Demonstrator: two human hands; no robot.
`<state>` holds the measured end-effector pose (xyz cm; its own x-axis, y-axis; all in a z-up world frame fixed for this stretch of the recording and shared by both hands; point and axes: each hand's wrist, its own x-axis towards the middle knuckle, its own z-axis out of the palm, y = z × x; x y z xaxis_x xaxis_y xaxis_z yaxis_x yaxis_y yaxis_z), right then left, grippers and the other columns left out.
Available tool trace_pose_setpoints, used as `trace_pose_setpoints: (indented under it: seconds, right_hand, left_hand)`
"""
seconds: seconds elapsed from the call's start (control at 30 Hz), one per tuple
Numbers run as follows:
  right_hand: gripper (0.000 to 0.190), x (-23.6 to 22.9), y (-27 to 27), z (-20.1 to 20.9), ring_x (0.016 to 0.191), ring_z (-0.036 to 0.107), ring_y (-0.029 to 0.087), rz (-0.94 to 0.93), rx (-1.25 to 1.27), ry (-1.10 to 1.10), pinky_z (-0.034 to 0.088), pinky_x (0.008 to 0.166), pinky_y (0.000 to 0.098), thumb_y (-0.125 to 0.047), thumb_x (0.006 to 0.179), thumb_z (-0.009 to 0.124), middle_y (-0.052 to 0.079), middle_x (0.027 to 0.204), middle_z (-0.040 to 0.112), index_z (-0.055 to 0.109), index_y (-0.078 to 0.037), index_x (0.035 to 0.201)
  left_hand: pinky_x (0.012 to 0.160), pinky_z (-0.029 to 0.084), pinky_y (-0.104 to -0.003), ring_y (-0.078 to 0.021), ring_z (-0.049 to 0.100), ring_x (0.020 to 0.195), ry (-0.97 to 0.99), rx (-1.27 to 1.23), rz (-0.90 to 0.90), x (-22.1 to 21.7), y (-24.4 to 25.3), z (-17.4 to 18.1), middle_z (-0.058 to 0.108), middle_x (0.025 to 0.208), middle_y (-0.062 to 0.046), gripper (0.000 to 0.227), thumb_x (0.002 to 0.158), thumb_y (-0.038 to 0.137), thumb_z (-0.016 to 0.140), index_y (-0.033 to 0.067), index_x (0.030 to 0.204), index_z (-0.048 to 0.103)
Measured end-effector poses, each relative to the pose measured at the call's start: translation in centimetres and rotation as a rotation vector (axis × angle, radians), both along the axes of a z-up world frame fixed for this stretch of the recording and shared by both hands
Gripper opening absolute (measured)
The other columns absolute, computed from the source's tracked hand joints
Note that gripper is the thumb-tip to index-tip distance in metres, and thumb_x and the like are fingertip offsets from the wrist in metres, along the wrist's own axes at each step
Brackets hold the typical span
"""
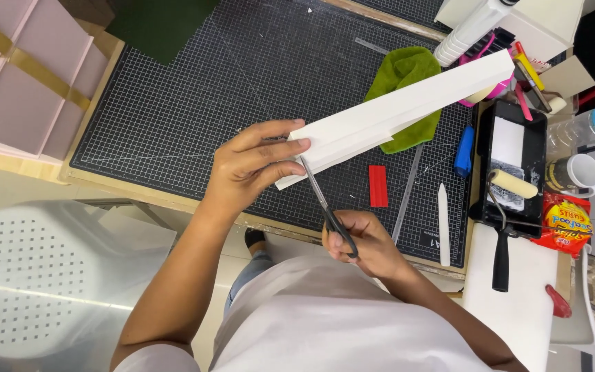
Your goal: Assembling a white cardboard box by folding, scraping edges, trimming with scissors, and applying adhesive with a roller.
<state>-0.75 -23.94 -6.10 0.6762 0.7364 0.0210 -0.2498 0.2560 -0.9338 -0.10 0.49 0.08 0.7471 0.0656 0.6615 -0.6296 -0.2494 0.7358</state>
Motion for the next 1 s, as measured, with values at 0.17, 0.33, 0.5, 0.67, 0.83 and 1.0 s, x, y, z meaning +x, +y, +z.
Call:
trace_pose_setpoints:
  seconds: [0.17,0.33,0.5,0.67,0.83,1.0]
  right_hand:
    - [0.026,1.2,-0.9,0.3,0.043,0.048,0.010,-0.053,-0.166,-0.222,0.037,0.040,0.0210,-0.011,0.081,0.083,0.012,0.052,0.058,0.066,0.002,0.067]
    - [0.026,3.1,-2.2,4.2,0.075,0.066,0.025,-0.291,-0.040,-0.597,0.051,0.071,0.0346,-0.020,0.080,0.084,0.016,0.074,0.067,0.067,-0.001,0.075]
    - [0.041,5.5,-0.6,6.4,0.089,0.070,0.019,-0.352,-0.054,-0.894,0.055,0.086,0.0340,-0.046,0.092,0.069,0.028,0.147,0.055,0.059,-0.009,0.105]
    - [0.042,5.7,0.5,6.0,0.085,0.073,0.014,-0.329,-0.076,-0.784,0.062,0.081,0.0287,-0.045,0.100,0.060,0.025,0.153,0.050,0.051,-0.004,0.107]
    - [0.044,6.1,0.6,5.3,0.083,0.073,0.015,-0.308,-0.066,-0.746,0.063,0.082,0.0291,-0.044,0.099,0.059,0.027,0.157,0.045,0.048,-0.003,0.110]
    - [0.046,6.4,0.4,5.0,0.078,0.073,0.015,-0.289,-0.059,-0.735,0.064,0.082,0.0296,-0.045,0.099,0.058,0.028,0.157,0.043,0.047,-0.002,0.110]
  left_hand:
    - [0.093,0.062,-0.035,-0.0292,0.073,0.111,-0.034,0.023,0.016,-0.1,-0.1,0.1,0.075,0.119,-0.014,0.028,0.079,0.004,0.086,0.0096,0.106,0.082]
    - [0.093,0.062,-0.035,-0.0287,0.073,0.111,-0.059,0.018,0.010,0.0,-0.1,0.0,0.076,0.118,-0.013,0.024,0.080,0.004,0.085,0.0108,0.103,0.082]
    - [0.090,0.064,-0.040,-0.0320,0.073,0.110,-0.119,0.058,0.016,0.2,-0.2,0.1,0.076,0.115,-0.012,0.017,0.085,0.002,0.081,0.0115,0.098,0.083]
    - [0.090,0.064,-0.042,-0.0322,0.072,0.113,-0.133,-0.019,0.004,0.6,0.1,-0.7,0.077,0.113,-0.013,0.014,0.083,-0.003,0.081,0.0089,0.091,0.083]
    - [0.098,0.062,-0.041,-0.0300,0.068,0.121,0.015,-0.158,0.001,-0.1,1.0,-3.2,0.071,0.129,-0.014,0.010,0.092,0.006,0.075,0.0112,0.098,0.081]
    - [0.108,0.055,-0.045,-0.0283,0.062,0.127,0.078,-0.222,0.109,-0.3,0.6,-4.8,0.066,0.136,-0.015,0.036,0.104,0.037,0.061,0.0062,0.100,0.079]
